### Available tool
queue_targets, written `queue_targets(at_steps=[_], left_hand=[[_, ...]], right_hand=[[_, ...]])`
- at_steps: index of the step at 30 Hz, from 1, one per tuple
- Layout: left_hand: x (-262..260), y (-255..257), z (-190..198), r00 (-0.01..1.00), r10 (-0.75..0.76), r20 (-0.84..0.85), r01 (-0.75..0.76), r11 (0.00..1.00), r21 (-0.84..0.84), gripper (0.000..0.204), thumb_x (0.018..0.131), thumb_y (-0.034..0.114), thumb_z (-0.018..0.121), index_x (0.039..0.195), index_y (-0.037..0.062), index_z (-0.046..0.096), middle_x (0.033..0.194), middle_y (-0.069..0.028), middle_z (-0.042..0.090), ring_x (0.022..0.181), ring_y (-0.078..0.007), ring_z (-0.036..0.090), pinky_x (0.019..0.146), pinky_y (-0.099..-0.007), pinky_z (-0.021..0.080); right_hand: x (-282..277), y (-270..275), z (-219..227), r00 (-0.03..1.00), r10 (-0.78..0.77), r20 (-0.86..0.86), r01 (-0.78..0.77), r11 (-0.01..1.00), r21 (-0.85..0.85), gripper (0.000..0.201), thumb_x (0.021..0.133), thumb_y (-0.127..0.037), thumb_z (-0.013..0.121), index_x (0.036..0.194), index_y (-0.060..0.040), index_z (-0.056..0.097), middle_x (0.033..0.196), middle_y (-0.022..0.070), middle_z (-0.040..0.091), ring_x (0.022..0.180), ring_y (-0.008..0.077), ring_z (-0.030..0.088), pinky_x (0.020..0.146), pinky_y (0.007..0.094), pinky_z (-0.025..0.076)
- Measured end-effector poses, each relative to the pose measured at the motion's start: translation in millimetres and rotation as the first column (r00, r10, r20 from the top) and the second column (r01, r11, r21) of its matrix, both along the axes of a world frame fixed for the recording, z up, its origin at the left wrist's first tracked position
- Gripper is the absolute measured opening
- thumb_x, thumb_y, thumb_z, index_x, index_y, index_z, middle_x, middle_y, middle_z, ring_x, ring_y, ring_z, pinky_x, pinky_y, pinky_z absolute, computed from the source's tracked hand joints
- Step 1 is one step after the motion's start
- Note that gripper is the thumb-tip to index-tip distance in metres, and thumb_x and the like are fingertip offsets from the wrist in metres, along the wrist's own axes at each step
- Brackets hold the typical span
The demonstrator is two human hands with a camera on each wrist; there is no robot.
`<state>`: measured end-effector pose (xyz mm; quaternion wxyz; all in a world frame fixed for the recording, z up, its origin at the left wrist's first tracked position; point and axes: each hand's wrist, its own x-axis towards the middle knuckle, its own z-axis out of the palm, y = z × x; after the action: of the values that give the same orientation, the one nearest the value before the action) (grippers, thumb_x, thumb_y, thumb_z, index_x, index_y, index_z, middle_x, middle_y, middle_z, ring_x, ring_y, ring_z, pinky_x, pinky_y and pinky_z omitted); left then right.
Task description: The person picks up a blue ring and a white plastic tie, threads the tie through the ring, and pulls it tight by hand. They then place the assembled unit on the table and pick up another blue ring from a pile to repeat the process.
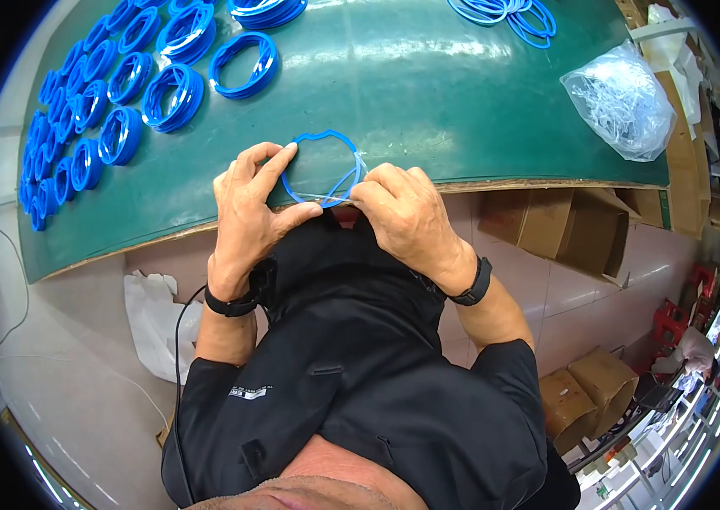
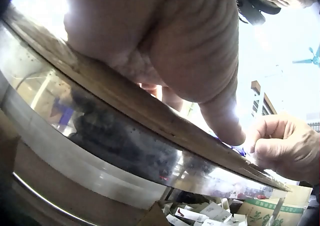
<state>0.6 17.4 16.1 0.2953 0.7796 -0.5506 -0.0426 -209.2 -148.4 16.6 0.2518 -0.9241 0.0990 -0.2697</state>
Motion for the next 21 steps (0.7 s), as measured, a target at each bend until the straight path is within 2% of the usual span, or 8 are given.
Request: queue_targets(at_steps=[21], left_hand=[[3,2,2,0.999,-0.030,-0.017,0.030,0.999,0.027,0.082,0.076,0.047,0.099,0.146,0.0093,0.076,0.141,-0.0060,0.067,0.118,-0.0292,0.067,0.104,-0.0469,0.046]], right_hand=[[-27,-9,1,0.996,-0.081,-0.031,0.083,0.995,0.056,0.023,0.088,0.005,0.085,0.105,-0.0051,0.075,0.099,0.0107,0.072,0.086,0.0314,0.068,0.076,0.0409,0.053]])
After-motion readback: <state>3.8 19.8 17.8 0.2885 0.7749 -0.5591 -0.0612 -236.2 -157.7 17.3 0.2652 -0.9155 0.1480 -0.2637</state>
